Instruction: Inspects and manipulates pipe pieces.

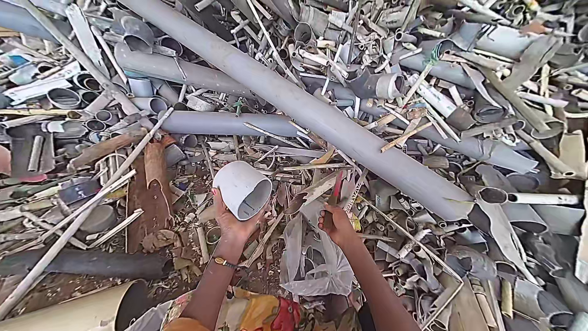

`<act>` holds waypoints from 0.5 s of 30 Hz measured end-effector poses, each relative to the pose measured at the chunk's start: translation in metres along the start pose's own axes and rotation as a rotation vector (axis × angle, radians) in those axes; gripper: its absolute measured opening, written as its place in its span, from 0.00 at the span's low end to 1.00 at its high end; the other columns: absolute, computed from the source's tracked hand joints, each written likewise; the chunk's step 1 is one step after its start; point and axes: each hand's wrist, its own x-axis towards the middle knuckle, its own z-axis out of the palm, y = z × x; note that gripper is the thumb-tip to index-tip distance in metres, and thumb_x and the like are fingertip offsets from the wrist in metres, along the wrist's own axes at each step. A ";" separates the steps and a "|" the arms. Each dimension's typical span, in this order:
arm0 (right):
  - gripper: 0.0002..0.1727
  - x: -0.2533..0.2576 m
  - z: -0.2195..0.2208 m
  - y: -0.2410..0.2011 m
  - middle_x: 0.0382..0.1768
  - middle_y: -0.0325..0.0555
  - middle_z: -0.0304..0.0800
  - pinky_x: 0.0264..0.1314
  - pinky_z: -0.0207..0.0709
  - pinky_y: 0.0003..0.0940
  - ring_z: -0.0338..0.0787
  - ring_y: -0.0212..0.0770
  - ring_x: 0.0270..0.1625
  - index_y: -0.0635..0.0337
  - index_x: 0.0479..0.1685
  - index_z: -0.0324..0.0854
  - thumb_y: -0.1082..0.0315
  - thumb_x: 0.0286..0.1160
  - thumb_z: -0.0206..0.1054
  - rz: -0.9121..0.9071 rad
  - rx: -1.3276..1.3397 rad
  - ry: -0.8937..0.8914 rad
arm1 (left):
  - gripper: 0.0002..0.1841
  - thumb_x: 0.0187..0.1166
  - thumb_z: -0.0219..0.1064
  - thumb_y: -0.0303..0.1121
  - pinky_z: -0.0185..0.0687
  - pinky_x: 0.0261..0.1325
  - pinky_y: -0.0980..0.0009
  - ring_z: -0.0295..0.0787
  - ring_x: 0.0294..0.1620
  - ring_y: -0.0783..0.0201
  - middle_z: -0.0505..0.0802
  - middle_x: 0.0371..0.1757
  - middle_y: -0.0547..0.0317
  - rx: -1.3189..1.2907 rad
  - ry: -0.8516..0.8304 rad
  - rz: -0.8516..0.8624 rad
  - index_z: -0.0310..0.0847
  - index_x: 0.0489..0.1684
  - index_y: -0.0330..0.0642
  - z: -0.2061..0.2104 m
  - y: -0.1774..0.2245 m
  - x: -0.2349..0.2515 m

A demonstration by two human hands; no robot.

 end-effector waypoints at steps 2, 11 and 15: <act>0.11 -0.002 -0.002 0.000 0.18 0.37 0.69 0.14 0.68 0.24 0.70 0.31 0.13 0.55 0.65 0.66 0.61 0.95 0.50 -0.003 -0.109 -0.088 | 0.40 0.80 0.38 0.74 0.76 0.63 0.26 0.78 0.76 0.41 0.82 0.76 0.48 0.008 -0.028 0.041 0.66 0.82 0.59 0.001 0.006 0.002; 0.15 -0.028 0.004 0.017 0.25 0.44 0.76 0.17 0.66 0.26 0.72 0.33 0.17 0.60 0.71 0.71 0.70 0.90 0.57 -0.205 -0.333 -0.071 | 0.33 0.84 0.45 0.66 0.82 0.55 0.34 0.85 0.65 0.43 0.87 0.67 0.46 -0.013 0.094 0.138 0.71 0.75 0.54 -0.005 0.029 -0.034; 0.20 -0.082 0.018 0.007 0.32 0.49 0.92 0.19 0.77 0.22 0.84 0.31 0.18 0.69 0.72 0.76 0.78 0.83 0.55 -0.517 -0.254 -0.511 | 0.32 0.86 0.46 0.64 0.87 0.51 0.40 0.89 0.61 0.44 0.90 0.63 0.45 0.011 0.104 0.205 0.74 0.74 0.52 0.002 0.054 -0.035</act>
